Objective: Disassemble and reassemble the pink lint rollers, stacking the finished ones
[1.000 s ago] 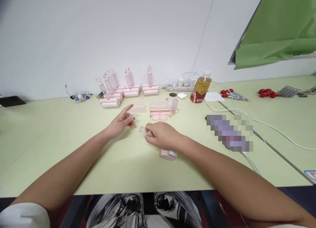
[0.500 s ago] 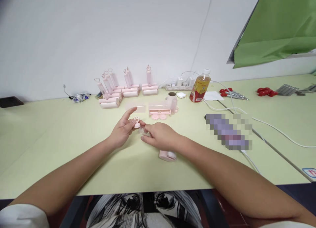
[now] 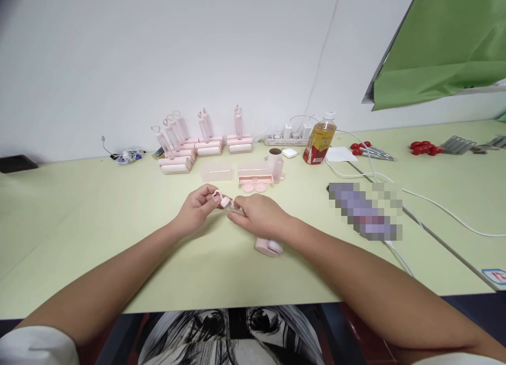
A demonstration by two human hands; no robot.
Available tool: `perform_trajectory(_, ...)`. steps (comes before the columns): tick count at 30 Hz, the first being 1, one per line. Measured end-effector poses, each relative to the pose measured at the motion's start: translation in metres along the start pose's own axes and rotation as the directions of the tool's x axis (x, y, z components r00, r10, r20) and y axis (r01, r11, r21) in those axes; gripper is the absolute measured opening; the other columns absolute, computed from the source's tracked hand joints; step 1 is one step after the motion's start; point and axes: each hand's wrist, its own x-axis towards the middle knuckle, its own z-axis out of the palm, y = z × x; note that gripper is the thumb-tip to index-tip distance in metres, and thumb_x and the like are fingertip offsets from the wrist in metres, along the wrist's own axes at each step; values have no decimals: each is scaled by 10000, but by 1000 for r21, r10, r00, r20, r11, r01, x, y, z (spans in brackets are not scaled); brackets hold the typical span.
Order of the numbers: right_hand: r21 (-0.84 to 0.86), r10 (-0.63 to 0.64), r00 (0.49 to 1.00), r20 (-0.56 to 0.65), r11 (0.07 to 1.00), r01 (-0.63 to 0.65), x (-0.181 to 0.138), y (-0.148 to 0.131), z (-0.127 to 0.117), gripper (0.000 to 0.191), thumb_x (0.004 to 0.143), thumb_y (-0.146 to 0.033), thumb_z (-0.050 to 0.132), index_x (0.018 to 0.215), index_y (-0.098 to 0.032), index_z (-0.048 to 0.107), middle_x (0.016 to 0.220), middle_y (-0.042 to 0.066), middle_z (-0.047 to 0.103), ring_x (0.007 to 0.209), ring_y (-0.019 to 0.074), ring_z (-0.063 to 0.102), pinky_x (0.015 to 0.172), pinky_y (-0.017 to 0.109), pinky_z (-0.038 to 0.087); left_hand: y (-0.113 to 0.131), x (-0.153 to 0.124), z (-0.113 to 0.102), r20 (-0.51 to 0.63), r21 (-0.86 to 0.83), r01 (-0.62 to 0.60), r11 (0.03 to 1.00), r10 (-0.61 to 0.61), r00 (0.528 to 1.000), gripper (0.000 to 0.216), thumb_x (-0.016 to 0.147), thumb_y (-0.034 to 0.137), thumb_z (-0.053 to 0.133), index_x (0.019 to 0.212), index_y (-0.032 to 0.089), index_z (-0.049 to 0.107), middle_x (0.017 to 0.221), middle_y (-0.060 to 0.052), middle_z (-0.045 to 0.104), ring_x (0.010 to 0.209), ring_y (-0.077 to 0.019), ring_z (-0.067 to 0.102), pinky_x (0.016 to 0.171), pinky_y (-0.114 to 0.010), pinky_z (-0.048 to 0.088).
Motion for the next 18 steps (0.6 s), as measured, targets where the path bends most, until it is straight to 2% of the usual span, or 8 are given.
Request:
perform_trajectory(4,-103,8,997,78,995,0,-1,0,-2,105,824,-255,527,809,-188,606,726,48,657,591,158,521,516,265,219,6,-4,-11,199,265,-6,964,-49,979,358,813,496,639,814,151,544,740,-9,576,682,-116,514,631,-238,406)
perform_trajectory(8,-128,-7,996,93,992,19,-4,-1,-3,104,785,-197,513,819,-192,611,770,62,675,644,180,553,518,270,224,13,-9,-12,462,424,-122,897,-98,882,403,874,483,545,651,160,453,584,47,352,547,-73,300,505,-226,242)
perform_trajectory(10,-136,-35,994,108,989,50,-5,-2,-2,106,778,-190,514,821,-194,611,783,66,682,662,188,567,520,273,227,15,-11,-9,531,450,-183,874,-98,842,429,903,474,493,618,166,399,578,49,298,539,-74,263,503,-241,217)
perform_trajectory(13,-127,-75,986,148,987,94,-6,-3,0,113,783,-192,519,839,-197,617,803,70,693,675,192,586,524,273,241,17,-11,-6,521,504,-210,838,-101,848,446,944,460,396,610,165,401,584,37,323,547,-84,294,518,-251,237)
perform_trajectory(15,-126,-55,985,164,989,76,-6,-4,3,126,802,-205,515,864,-194,625,809,78,696,664,191,592,522,271,253,17,-11,-5,449,553,-196,810,-92,889,422,942,455,388,646,164,462,588,34,369,554,-93,328,522,-246,252)
perform_trajectory(18,-152,-21,985,169,987,47,-5,-4,6,142,831,-227,505,872,-179,633,806,97,696,670,204,608,518,274,258,18,-11,-5,318,614,-199,764,-8,948,267,895,417,483,940,172,579,688,22,508,601,-113,422,549,-235,315)
